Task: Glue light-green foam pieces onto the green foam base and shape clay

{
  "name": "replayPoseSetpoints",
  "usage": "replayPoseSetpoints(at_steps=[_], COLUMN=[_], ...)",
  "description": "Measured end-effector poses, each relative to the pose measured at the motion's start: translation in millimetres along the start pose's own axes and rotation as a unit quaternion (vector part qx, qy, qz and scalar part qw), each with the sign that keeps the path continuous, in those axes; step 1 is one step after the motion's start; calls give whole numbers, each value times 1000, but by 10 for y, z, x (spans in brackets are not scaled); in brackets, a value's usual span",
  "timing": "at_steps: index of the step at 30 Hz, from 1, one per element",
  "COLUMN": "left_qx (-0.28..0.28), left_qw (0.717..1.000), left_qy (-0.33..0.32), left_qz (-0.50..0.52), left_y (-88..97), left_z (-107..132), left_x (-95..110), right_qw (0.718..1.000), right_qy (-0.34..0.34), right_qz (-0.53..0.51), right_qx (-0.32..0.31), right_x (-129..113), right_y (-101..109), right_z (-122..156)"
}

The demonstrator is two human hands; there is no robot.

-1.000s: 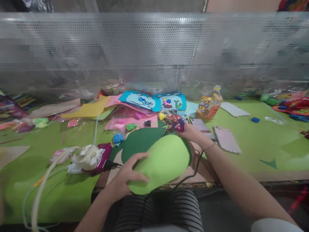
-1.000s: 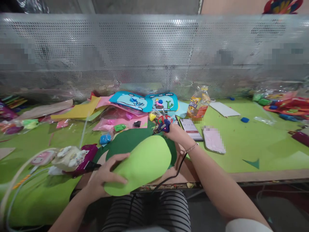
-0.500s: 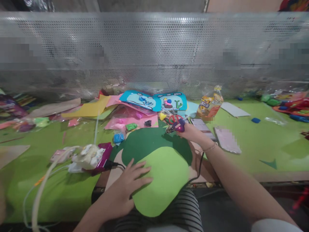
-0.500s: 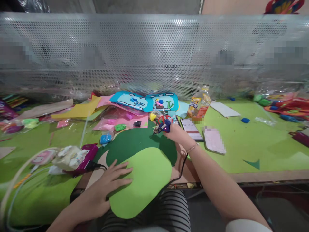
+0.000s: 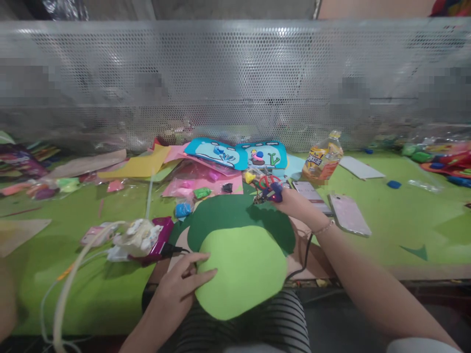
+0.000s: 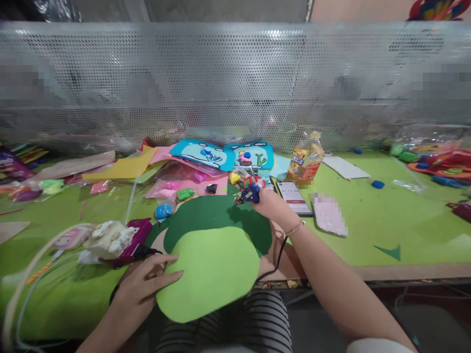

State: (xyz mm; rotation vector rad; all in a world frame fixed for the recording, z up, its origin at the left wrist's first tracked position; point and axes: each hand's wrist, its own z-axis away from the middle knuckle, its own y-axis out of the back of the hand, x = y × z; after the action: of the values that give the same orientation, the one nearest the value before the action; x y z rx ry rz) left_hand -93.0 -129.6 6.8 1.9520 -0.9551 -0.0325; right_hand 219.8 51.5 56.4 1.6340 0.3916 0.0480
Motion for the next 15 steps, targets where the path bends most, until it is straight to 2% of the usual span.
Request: replayPoseSetpoints(at_steps=[3, 7, 9, 13, 15], left_qx=[-10, -26, -39, -49, -44], left_qw=[998, 978, 952, 873, 864], left_qy=[18, 137, 221, 358, 394], left_qz=[65, 154, 209, 327, 311], left_y=[44, 81, 88, 76, 49], left_z=[-67, -128, -144, -205, -256], left_x=[-37, -78, -84, -67, -60], right_qw=[1000, 999, 998, 996, 995], right_qy=[-14, -23, -29, -46, -49], right_qz=[17, 39, 49, 75, 89], right_qx=[-7, 0, 1, -6, -12], right_x=[-11, 16, 33, 48, 47], right_y=[29, 51, 59, 95, 120], right_z=[8, 5, 0, 0, 8])
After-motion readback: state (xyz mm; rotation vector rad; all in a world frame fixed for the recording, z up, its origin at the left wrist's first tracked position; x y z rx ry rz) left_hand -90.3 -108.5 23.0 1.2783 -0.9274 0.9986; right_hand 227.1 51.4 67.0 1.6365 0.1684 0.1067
